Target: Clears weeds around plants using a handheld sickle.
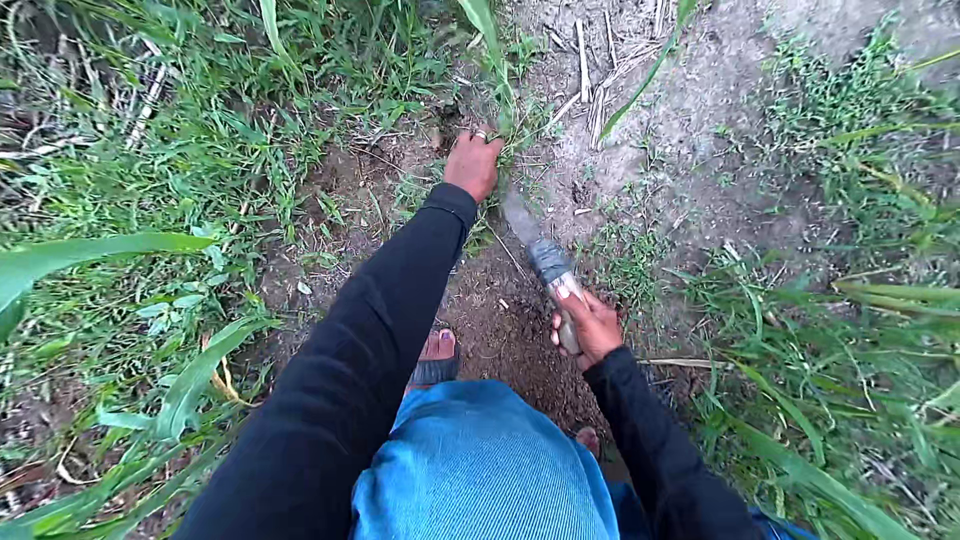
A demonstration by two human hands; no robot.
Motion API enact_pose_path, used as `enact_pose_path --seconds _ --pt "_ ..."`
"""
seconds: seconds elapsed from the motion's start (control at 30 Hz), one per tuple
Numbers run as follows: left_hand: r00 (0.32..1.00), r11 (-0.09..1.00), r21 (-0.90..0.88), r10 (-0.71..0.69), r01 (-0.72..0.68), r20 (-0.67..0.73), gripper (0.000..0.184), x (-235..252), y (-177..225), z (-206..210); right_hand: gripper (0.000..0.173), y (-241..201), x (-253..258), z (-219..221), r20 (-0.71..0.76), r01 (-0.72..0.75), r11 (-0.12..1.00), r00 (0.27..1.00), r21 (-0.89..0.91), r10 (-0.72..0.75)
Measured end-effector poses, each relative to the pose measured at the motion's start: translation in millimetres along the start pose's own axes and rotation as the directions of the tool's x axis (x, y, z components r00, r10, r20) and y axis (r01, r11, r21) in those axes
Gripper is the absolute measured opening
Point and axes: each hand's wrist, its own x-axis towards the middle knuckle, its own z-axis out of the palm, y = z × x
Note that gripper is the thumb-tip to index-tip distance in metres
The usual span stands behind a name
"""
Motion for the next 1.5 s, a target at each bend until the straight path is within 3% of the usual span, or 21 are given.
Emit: enact_pose_path --seconds 0.07,0.13,0.17,0.2,0.23,0.27,0.33,0.4,0.5,0.6,0.7,0.8,0.93,1.07,1.17,1.27,1.33,1.43,1.5 --pt "0.998 0.991 -0.117 -0.063 0.062 -0.007 0.051 0 -6 -8 0.038 9 -18 -3 0.007 0.226 0.93 0.972 -0.289 -0.235" --pt "0.982 0.937 -0.309 -0.184 0.164 -0.038 0.05 -14 -26 -12 0.059 17 -43 -23 0.106 0.398 0.599 0.881 -0.695 -0.462" --pt "0.974 0.907 -0.379 -0.221 0.183 -0.057 0.047 -23 -41 -14 0.064 19 -55 -37 0.161 0.444 0.454 0.828 -0.773 -0.537" --pt "0.967 0.887 -0.412 -0.25 0.207 -0.053 0.048 -34 -56 -17 0.065 18 -69 -52 0.19 0.46 0.386 0.803 -0.8 -0.564" --pt "0.96 0.879 -0.416 -0.278 0.235 -0.045 0.048 -48 -71 -19 0.064 16 -83 -69 0.189 0.458 0.386 0.805 -0.801 -0.563" --pt "0.951 0.877 -0.41 -0.303 0.251 -0.065 0.045 -63 -85 -20 0.062 12 -97 -86 0.162 0.443 0.461 0.833 -0.769 -0.53" --pt "0.911 0.831 -0.461 -0.399 0.311 -0.103 0.043 -94 -114 -28 0.051 5 -119 -117 0.116 0.402 0.705 0.901 -0.584 -0.418" --pt "0.842 0.782 -0.46 -0.525 0.42 -0.123 0.045 -118 -135 -41 0.04 1 -133 -136 0.125 0.309 0.868 0.951 -0.388 -0.283" --pt "0.81 0.783 -0.429 -0.561 0.451 -0.173 0.047 -128 -143 -52 0.031 3 -115 -116 0.154 0.161 0.974 0.979 -0.161 -0.137" --pt "0.864 0.837 -0.322 -0.494 0.443 -0.096 0.061 -104 -97 -57 0.03 -8 -60 -41 0.184 0.066 0.982 0.982 -0.175 -0.033" --pt "0.9 0.9 -0.027 -0.434 0.436 0.045 0.077 -73 -44 -44 0.028 -3 -26 4 0.211 0.059 0.985 0.977 -0.164 -0.023" --pt "0.923 0.926 0.119 -0.371 0.359 0.101 0.051 -64 -35 -25 0.031 12 -32 -4 0.214 0.112 0.987 0.973 -0.118 -0.084" --pt "0.936 0.945 0.069 -0.327 0.321 0.127 0.038 -72 -61 -29 0.036 15 -63 -34 0.159 0.15 0.979 0.979 -0.141 -0.127" --pt "0.833 0.796 -0.323 -0.552 0.512 -0.041 0.043 -104 -130 -30 0.032 16 -85 -79 0.183 0.043 0.998 0.982 0.042 -0.05" --pt "0.776 0.73 -0.474 -0.615 0.493 -0.141 0.045 -112 -153 -42 0.032 -3 -57 -51 0.196 0.007 0.997 0.98 0.076 -0.021" --pt "0.814 0.778 -0.447 -0.557 0.442 -0.165 0.046 -85 -139 -58 0.031 -45 3 41 0.181 -0.053 0.998 0.982 -0.041 0.06" --pt "0.86 0.828 -0.38 -0.491 0.412 -0.138 0.054 -54 -122 -73 0.031 -53 27 91 0.144 -0.052 0.998 0.988 -0.025 0.055" --pt "0.908 0.898 -0.183 -0.416 0.401 -0.048 0.071 -7 -98 -78 0.03 -37 28 96 0.141 -0.006 1.0 0.99 -0.013 0.008" --pt "0.92 0.918 -0.102 -0.39 0.384 -0.04 0.07 15 -90 -72 0.034 -34 21 84 0.146 0.104 0.991 0.985 -0.084 -0.091"
